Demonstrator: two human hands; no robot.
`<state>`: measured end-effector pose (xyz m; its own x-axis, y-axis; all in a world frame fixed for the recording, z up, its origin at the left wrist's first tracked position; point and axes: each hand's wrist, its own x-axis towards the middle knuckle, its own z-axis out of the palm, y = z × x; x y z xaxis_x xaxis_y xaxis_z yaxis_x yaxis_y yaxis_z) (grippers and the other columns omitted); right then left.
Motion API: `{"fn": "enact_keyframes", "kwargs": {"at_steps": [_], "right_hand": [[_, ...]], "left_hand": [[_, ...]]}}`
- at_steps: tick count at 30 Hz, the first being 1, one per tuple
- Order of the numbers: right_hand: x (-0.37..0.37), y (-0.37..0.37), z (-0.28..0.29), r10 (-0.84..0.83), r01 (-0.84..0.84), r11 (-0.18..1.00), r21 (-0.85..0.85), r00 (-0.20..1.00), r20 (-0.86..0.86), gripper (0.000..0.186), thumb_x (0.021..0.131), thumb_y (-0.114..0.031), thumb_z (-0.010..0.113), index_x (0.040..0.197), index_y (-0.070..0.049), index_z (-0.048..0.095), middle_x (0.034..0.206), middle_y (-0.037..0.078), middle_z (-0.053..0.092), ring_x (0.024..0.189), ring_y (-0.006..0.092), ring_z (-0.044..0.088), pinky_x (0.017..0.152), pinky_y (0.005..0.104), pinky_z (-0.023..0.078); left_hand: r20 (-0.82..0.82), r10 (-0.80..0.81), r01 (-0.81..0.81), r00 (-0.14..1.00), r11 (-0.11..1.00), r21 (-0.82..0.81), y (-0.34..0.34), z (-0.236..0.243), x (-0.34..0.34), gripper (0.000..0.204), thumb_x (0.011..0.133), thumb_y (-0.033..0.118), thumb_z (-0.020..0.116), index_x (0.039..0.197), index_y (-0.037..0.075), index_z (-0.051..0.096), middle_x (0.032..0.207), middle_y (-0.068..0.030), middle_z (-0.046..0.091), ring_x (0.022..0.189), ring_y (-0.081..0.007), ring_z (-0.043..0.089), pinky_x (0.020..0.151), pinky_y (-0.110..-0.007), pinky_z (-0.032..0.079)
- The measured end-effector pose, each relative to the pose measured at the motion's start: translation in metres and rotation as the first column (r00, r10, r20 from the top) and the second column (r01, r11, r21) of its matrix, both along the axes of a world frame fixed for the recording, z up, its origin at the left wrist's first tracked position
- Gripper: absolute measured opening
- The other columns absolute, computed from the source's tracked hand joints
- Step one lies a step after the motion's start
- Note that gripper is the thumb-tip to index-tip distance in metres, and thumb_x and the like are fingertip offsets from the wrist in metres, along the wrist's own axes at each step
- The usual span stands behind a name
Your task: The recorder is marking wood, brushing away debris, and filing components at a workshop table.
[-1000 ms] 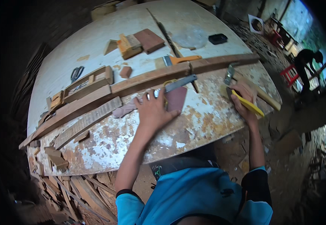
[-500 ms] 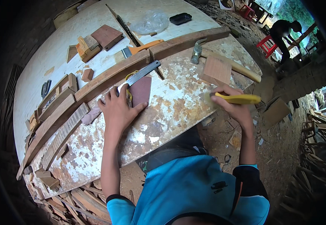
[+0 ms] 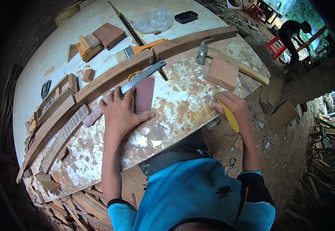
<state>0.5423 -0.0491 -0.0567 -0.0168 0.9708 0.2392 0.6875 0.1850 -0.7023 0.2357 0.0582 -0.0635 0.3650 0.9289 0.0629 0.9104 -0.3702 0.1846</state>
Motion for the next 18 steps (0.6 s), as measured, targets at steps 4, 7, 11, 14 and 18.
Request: {"fn": "enact_keyframes", "kwargs": {"at_steps": [4, 7, 11, 14, 18], "right_hand": [[0.021, -0.016, -0.002, 0.018, -0.021, 1.000, -0.011, 0.976, -0.217, 0.020, 0.086, -0.020, 0.058, 0.089, -0.002, 0.066, 0.080, 0.008, 0.067, 0.076, 0.0176, 0.064, 0.068, 0.0294, 0.049], [0.020, -0.033, -0.018, -0.050, 0.065, 0.994, 0.088, 0.985, -0.167, 0.024, 0.090, -0.020, 0.050, 0.085, -0.001, 0.063, 0.074, 0.007, 0.064, 0.068, 0.0148, 0.061, 0.062, 0.0271, 0.047], [0.017, -0.055, -0.049, -0.479, 0.505, 0.855, -0.117, 0.684, -0.550, 0.021, 0.093, -0.021, 0.044, 0.088, -0.005, 0.057, 0.066, 0.000, 0.051, 0.056, 0.0090, 0.050, 0.044, 0.0232, 0.041], [0.011, -0.068, -0.050, -0.565, 0.624, 0.749, -0.221, 0.428, -0.705, 0.015, 0.093, -0.018, 0.048, 0.102, -0.007, 0.053, 0.087, 0.005, 0.054, 0.063, 0.0100, 0.054, 0.045, 0.0223, 0.042], [-0.012, -0.085, -0.055, -0.664, 0.675, 0.728, 0.122, 0.738, -0.120, 0.015, 0.083, -0.009, 0.061, 0.096, -0.003, 0.056, 0.096, 0.011, 0.058, 0.081, 0.0158, 0.059, 0.063, 0.0257, 0.046]], "left_hand": [[0.012, 0.009, -0.009, 1.000, 1.000, 0.012, 0.002, -0.003, 0.000, 0.092, 0.054, 0.066, 0.073, 0.128, 0.014, 0.053, 0.134, -0.0252, 0.041, 0.126, -0.0413, 0.037, 0.102, -0.061, 0.020], [-0.046, 0.041, -0.041, 0.998, 0.999, -0.002, 0.002, -0.001, 0.002, 0.092, 0.053, 0.065, 0.075, 0.129, 0.019, 0.051, 0.136, -0.0225, 0.042, 0.129, -0.0387, 0.037, 0.103, -0.059, 0.023], [-0.049, 0.039, -0.039, 0.998, 0.999, -0.002, 0.001, -0.001, 0.002, 0.089, 0.055, 0.064, 0.074, 0.129, 0.020, 0.051, 0.135, -0.0222, 0.042, 0.128, -0.0387, 0.037, 0.103, -0.058, 0.024], [-0.058, 0.044, -0.044, 0.997, 0.999, 0.004, 0.002, -0.002, 0.001, 0.089, 0.056, 0.065, 0.073, 0.129, 0.020, 0.051, 0.135, -0.0220, 0.042, 0.128, -0.0387, 0.038, 0.103, -0.058, 0.024], [-0.072, 0.048, -0.048, 0.996, 0.999, 0.006, 0.001, -0.001, 0.002, 0.088, 0.057, 0.066, 0.072, 0.129, 0.019, 0.051, 0.136, -0.0220, 0.042, 0.128, -0.0390, 0.038, 0.103, -0.058, 0.024]]}}
